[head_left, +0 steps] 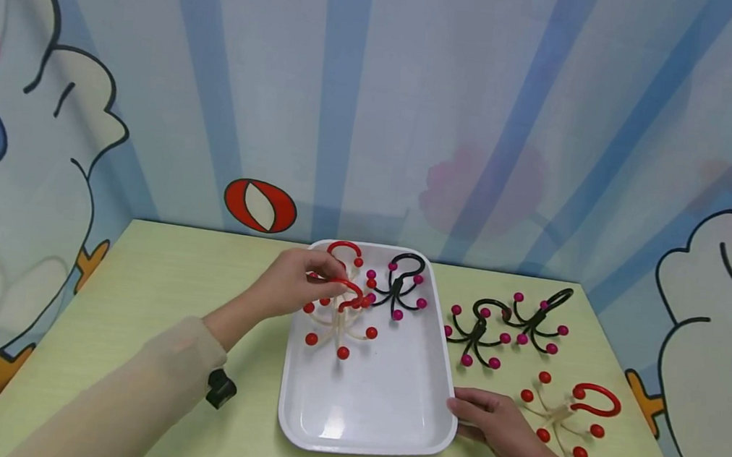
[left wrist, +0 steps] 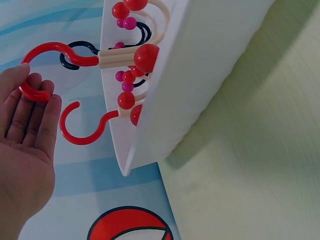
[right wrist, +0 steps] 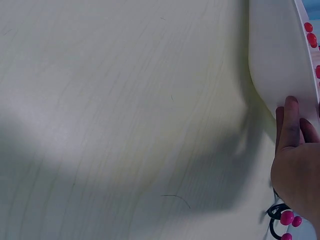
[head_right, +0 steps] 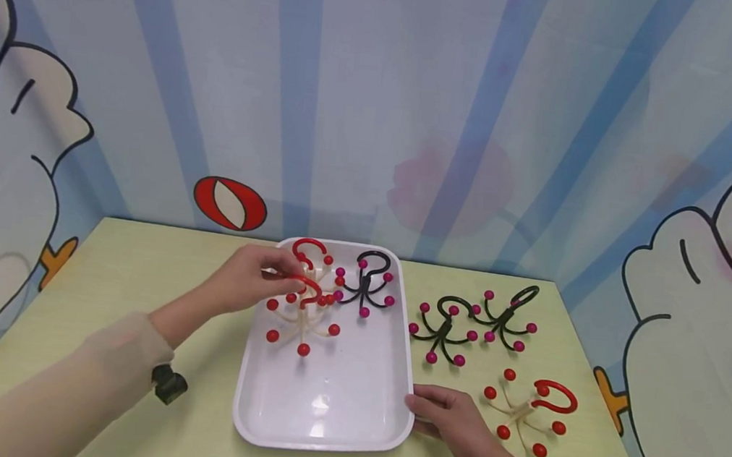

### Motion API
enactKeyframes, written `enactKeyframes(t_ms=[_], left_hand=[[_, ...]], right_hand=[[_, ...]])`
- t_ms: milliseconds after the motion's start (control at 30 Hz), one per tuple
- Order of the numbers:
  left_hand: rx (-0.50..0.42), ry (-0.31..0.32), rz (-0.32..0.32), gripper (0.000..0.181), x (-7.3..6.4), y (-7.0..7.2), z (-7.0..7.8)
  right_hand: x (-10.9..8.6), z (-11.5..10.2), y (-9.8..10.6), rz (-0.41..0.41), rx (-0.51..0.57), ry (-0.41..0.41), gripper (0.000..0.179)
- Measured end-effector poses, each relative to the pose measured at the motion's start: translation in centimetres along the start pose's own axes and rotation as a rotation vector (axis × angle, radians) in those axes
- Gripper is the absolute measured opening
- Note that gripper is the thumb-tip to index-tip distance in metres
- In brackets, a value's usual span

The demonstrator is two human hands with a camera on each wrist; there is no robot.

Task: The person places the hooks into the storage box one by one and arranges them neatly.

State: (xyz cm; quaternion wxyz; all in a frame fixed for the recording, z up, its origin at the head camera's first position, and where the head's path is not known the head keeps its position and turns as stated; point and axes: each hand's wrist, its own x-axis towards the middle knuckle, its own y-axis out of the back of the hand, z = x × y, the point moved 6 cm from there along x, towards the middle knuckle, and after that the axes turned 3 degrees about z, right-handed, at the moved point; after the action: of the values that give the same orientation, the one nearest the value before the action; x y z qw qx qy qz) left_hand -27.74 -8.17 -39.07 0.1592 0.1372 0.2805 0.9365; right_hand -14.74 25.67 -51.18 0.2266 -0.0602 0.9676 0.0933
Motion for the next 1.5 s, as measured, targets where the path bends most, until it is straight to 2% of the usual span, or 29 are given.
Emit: enactKeyframes(t_ms=[200,500,600,833,1000,1500], left_hand=[[0.028,0.021,-0.009,0.017,0.0,-0.3,-0.8],[0.054,0.004,0.016,0.016,-0.1,-0.5,-1.3],[0.048,0.007,0.038,0.017,-0.1,-0.7,-1.4],[0.02,0.07,0.106,0.023,-0.2,-1.4,-1.9],[-0.005,0.087,0.14,0.022,-0.3,-1.6,-2.4],[-0.06,0.127,0.171,0.019,-0.8,-2.1,-3.2]], right_hand=[[0.1,0.1,0.0,-0.001,0.014,0.005,0.055],[0.2,0.1,0.1,-0.013,0.017,0.019,0.052],[0.2,0.1,0.1,-0.013,0.014,0.02,0.052],[0.2,0.1,0.0,-0.016,0.024,0.028,0.052],[0.1,0.1,0.0,-0.021,0.024,0.038,0.051],[0.1,0.2,0.0,0.001,0.009,0.013,0.051]])
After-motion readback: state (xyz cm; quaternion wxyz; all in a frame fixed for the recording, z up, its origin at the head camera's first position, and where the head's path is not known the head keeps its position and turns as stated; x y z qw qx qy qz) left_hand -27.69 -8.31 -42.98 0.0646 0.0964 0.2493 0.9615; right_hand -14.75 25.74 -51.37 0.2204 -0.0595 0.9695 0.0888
